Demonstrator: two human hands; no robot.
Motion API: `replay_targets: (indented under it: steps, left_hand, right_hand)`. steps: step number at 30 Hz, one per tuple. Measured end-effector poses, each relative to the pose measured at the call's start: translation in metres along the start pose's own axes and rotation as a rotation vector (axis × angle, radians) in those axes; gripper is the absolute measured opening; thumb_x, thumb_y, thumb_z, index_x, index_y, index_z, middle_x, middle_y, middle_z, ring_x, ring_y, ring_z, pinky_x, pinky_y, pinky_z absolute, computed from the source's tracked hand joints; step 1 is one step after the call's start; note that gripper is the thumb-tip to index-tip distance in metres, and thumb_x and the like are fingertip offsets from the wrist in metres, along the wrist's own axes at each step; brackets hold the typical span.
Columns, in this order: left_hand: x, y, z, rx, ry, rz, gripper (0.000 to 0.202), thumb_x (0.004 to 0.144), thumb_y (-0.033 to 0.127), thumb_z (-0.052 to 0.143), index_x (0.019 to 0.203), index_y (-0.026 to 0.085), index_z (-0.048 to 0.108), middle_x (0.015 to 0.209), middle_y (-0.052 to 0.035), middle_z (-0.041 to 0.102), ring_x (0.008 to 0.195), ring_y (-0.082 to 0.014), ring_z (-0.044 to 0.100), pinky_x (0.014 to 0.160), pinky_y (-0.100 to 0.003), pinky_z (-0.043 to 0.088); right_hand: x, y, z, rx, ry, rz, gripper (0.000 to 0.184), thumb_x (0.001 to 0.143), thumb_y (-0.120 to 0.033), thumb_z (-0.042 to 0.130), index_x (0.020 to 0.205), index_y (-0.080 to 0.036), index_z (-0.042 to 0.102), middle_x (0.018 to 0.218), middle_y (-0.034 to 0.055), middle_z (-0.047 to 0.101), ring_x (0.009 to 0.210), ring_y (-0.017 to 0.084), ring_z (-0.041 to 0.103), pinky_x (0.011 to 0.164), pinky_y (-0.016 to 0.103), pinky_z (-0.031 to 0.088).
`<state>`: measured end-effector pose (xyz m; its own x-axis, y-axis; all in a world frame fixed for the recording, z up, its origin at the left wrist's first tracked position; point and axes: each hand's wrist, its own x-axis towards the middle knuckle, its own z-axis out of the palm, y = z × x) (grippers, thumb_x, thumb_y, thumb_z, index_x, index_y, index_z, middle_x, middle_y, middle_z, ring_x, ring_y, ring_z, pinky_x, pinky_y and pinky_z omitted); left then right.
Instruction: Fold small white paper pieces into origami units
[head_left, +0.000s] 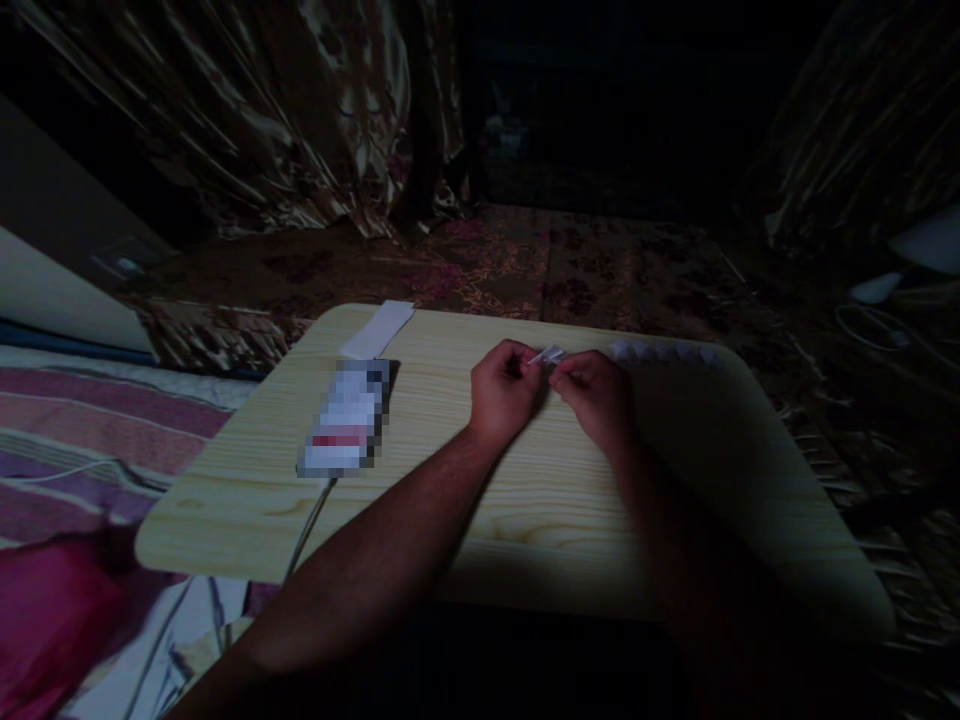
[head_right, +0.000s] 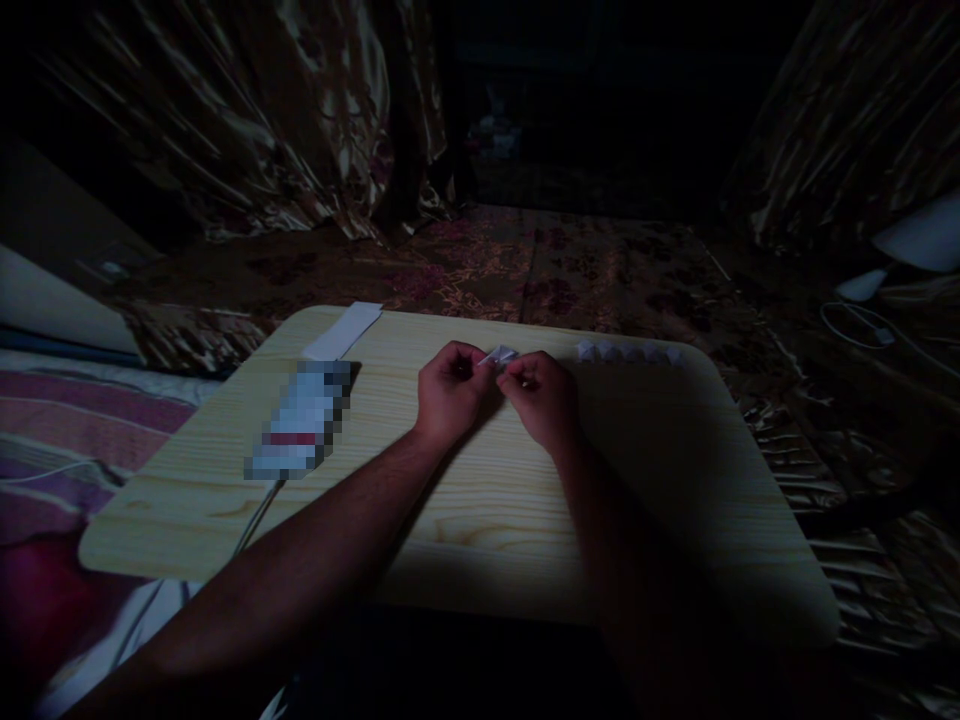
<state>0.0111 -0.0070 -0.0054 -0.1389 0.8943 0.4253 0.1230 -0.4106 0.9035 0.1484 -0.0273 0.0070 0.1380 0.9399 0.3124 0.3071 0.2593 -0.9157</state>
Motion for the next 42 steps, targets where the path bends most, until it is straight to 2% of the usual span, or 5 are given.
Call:
replay_targets:
  steps: [9, 23, 29, 34, 42]
  left_hand:
    - [-0.004, 0.002, 0.001, 0.023, -0.053, -0.004, 0.011, 0.073, 0.028, 0.069, 0.078, 0.019, 0.064, 0.074, -0.0017, 0.062, 0.070, -0.0133, 0.055, 0.067, -0.024, 0.044]
    - [-0.007, 0.010, 0.002, 0.080, -0.199, 0.207, 0.020, 0.076, 0.012, 0.061, 0.093, 0.017, 0.070, 0.093, -0.0077, 0.067, 0.084, -0.0154, 0.062, 0.076, -0.027, 0.050]
    - [-0.006, 0.008, 0.000, 0.085, -0.178, 0.132, 0.023, 0.073, 0.013, 0.062, 0.094, 0.019, 0.068, 0.092, -0.0063, 0.065, 0.082, -0.0158, 0.060, 0.074, -0.027, 0.049]
    - [0.003, 0.006, -0.002, -0.066, -0.118, 0.001, 0.053, 0.065, 0.012, 0.069, 0.116, 0.021, 0.062, 0.110, -0.0077, 0.064, 0.096, -0.0171, 0.060, 0.080, -0.027, 0.049]
    - [0.005, 0.001, -0.004, -0.268, -0.338, -0.201, 0.017, 0.069, 0.019, 0.068, 0.086, 0.015, 0.067, 0.068, 0.0007, 0.061, 0.058, -0.0087, 0.051, 0.055, -0.021, 0.039]
  right_hand:
    - [-0.001, -0.004, 0.002, 0.068, -0.042, -0.011, 0.021, 0.073, -0.035, 0.068, 0.087, -0.020, 0.061, 0.088, 0.0058, 0.073, 0.083, 0.019, 0.069, 0.070, 0.030, 0.054]
    - [0.004, 0.001, -0.001, -0.088, 0.089, -0.004, 0.024, 0.072, -0.035, 0.068, 0.090, -0.019, 0.065, 0.082, 0.0043, 0.072, 0.074, 0.018, 0.067, 0.066, 0.029, 0.052]
    - [0.006, 0.004, -0.002, -0.118, 0.124, -0.012, 0.019, 0.076, -0.033, 0.062, 0.088, -0.019, 0.066, 0.075, 0.0033, 0.070, 0.064, 0.017, 0.064, 0.060, 0.028, 0.048]
    - [0.006, 0.003, -0.006, -0.160, 0.052, 0.004, 0.016, 0.075, -0.032, 0.061, 0.085, -0.019, 0.065, 0.070, 0.0013, 0.069, 0.061, 0.015, 0.061, 0.058, 0.027, 0.046]
    - [0.005, 0.007, -0.009, -0.139, -0.075, -0.047, 0.013, 0.073, -0.027, 0.061, 0.083, -0.020, 0.065, 0.070, 0.0005, 0.068, 0.063, 0.015, 0.062, 0.059, 0.026, 0.045]
